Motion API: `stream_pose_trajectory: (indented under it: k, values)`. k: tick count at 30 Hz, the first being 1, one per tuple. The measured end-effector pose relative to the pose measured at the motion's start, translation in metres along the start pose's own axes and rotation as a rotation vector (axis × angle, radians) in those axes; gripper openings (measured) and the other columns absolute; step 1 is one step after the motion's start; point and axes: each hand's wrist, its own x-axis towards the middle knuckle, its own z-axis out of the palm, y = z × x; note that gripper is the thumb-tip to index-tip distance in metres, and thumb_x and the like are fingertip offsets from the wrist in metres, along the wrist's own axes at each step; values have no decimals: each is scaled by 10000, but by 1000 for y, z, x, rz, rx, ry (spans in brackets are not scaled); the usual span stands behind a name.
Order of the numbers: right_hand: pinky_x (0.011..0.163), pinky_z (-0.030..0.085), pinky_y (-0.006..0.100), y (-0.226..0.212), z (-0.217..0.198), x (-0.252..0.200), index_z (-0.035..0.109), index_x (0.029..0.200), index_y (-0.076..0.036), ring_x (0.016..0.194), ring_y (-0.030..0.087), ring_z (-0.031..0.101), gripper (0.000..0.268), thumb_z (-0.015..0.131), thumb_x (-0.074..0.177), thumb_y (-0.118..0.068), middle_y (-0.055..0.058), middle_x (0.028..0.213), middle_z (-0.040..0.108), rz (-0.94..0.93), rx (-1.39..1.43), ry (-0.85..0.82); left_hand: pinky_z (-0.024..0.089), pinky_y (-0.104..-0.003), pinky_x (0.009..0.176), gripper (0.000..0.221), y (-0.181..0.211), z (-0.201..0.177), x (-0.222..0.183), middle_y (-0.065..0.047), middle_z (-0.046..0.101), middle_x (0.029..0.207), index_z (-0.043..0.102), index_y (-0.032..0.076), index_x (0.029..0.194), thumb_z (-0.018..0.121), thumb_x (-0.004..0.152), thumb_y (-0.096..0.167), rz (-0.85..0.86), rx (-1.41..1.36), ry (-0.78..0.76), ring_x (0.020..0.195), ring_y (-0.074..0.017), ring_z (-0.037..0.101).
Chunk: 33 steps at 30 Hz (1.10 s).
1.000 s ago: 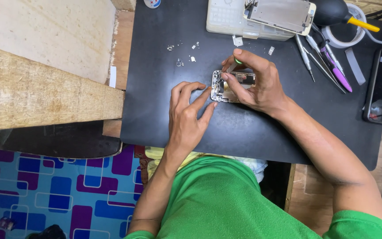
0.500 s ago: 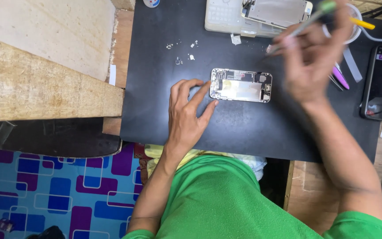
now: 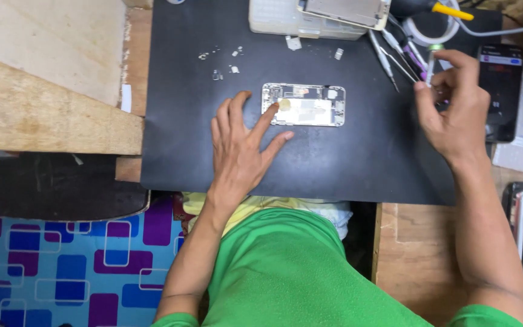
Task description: A person uses tweezers and a screwdriver to repair or assemble the internal components of a mobile phone on a workbench.
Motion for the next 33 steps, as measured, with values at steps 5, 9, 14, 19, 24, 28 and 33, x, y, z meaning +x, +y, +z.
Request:
stream_pose_trajectory:
  k: [5, 9, 14, 19, 24, 28, 33]
  values:
    - [728, 476, 434, 14, 4, 5, 616, 1396, 1, 799, 270, 612, 304, 686, 1103, -31, 90, 992, 625, -104, -269, -49, 437, -527, 921, 420, 1, 2, -1, -195, 473, 1408, 689, 223, 1296, 648, 1005, 522, 9, -7, 16, 1237, -387, 469]
    - [665, 474, 410, 22, 5, 20, 731, 1301, -56, 873, 280, 631, 213, 719, 1088, -59, 69, 925, 632, -248, -442, -23, 437, -508, 874, 448, 2, 1, 1, -193, 507, 1360, 693, 213, 1299, 627, 1007, 546, 55, 34, 34, 1193, -377, 478]
    - [702, 528, 393, 36, 9, 33, 763, 1262, -59, 879, 292, 662, 213, 788, 1050, -61, 90, 960, 673, -408, -547, -22, 442, -495, 849, 493, 1, 1, 0, -199, 515, 1354, 678, 207, 1331, 604, 1013, 577, 96, 92, 35, 1179, -382, 483]
    - [638, 502, 362, 46, 21, 44, 767, 1266, -132, 795, 250, 618, 210, 812, 1061, -112, 48, 908, 608, -488, -630, -9, 434, -498, 850, 511, 0, 3, 1, -186, 515, 1358, 670, 220, 1336, 584, 1006, 600, 69, 83, 1, 1184, -379, 472]
    - [701, 499, 367, 39, 31, 52, 802, 1263, -153, 823, 251, 591, 123, 795, 1141, -162, 42, 975, 652, -538, -657, 0, 453, -506, 825, 456, -3, 3, -2, -194, 535, 1321, 665, 189, 1312, 667, 1008, 528, 83, 44, 44, 1176, -383, 498]
    - [713, 504, 342, 42, 33, 51, 811, 1315, -174, 860, 240, 584, 136, 821, 1182, -151, 28, 1059, 654, -552, -702, 24, 479, -488, 881, 454, -4, 4, -2, -183, 547, 1303, 639, 179, 1309, 717, 1005, 506, 108, 22, 82, 1187, -359, 534]
    - [845, 502, 432, -10, 33, 37, 746, 1340, -13, 1032, 347, 591, 246, 791, 1116, -104, 188, 1190, 650, -517, -432, -58, 463, -488, 917, 450, -4, 3, 2, -171, 532, 1335, 676, 176, 1280, 681, 1001, 530, 69, -18, 67, 1216, -354, 516]
